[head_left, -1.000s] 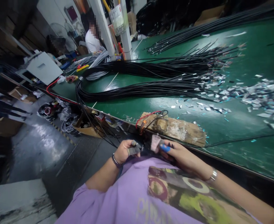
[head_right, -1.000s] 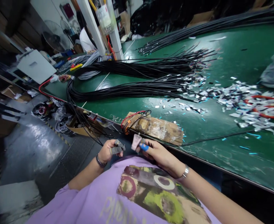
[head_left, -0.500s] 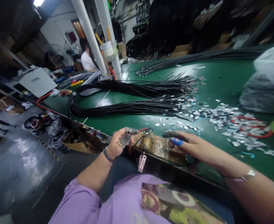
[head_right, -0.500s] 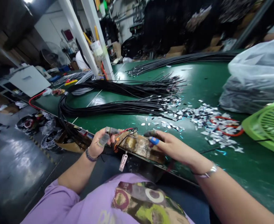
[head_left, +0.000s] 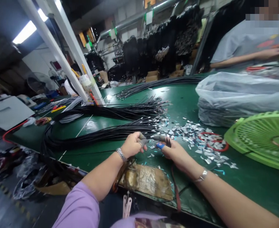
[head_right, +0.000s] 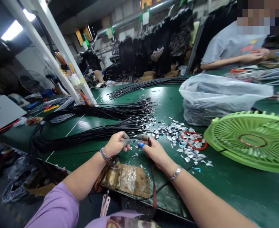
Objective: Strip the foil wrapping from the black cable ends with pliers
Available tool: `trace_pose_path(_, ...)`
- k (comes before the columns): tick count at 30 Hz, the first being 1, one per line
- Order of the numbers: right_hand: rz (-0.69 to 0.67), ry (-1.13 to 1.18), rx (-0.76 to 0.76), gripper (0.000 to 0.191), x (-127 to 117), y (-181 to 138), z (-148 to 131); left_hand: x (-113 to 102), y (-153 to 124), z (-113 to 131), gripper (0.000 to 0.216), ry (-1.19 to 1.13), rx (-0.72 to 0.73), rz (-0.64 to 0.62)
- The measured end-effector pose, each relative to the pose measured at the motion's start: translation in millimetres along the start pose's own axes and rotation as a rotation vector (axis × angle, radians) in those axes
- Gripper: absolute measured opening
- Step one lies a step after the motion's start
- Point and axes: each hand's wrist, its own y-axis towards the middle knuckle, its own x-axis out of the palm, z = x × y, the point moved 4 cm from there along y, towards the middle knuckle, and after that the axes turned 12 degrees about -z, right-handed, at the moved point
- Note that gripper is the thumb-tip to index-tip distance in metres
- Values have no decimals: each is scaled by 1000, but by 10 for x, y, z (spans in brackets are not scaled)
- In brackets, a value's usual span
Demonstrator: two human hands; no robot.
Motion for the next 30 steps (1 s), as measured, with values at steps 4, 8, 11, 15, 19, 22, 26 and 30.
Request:
trace_pose_path(4,-3,-57,-51,38,60,25,16,-16,-67,-29,8,269,101,68)
trace_pose_path(8,44,-143,-87,33,69,36,41,-24,-125,-42,9,372,174,91)
trace_pose_path(11,21,-143,-111,33,74,36,31,-18,-113,-69,9,344,191,57)
trace_pose_path(15,3,-127,-110,31,80,33,17,-6,-105,-76,10,341,200,47)
trace_pose_path(19,-47,-117,-133,31,99,34,26,20,-111,-52,12,313,200,5)
trace_pose_path(22,-126,-133,-126,32,120,31,46,34,-93,-57,15,192,159,-63)
trace_pose_path(26,-79,-358,-145,36,88,6,32,14,-60,-104,26,-17,50,-78)
trace_pose_path(30,-105,-480,-206,39,120,-13,13,7,-57,-112,39,-109,32,-67)
